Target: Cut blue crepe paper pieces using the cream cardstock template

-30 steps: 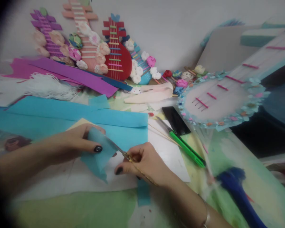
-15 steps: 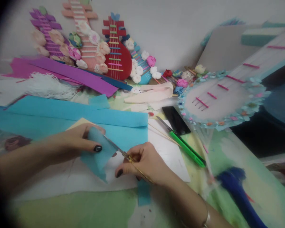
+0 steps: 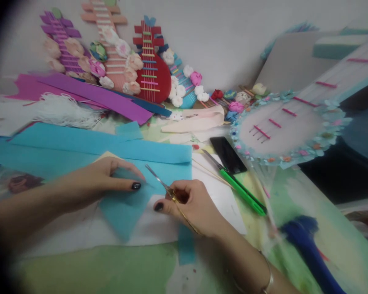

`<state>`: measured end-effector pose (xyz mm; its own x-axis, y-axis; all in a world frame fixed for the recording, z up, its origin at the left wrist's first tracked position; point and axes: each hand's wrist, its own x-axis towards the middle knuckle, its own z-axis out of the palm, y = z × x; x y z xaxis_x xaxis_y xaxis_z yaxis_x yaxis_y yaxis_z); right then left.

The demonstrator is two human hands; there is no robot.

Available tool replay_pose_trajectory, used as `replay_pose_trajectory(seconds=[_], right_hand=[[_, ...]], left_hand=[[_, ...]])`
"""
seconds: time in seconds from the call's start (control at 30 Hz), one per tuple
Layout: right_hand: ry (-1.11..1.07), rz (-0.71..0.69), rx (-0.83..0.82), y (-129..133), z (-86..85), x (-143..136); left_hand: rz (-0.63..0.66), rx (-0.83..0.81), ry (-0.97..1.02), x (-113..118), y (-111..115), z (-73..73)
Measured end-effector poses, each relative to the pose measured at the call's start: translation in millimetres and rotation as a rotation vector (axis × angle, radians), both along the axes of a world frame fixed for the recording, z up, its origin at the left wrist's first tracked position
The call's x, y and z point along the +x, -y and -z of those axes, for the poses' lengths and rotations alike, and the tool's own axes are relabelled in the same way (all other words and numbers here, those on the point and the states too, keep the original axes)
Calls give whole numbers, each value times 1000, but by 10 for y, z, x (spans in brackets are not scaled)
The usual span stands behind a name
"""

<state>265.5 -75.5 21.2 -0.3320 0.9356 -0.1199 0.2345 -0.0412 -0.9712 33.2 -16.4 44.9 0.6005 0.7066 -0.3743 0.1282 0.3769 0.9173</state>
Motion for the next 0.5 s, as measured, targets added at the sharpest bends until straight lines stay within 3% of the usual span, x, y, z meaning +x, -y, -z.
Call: replay_pose_trajectory(seconds=[0.3,0.5], right_hand=[[72,-119,-106,28,-16,59],[94,-124,-124,37,-23,32]], left_hand=[[-20,162,-92,8,31,-16],[-26,62,-89,12,41,4]])
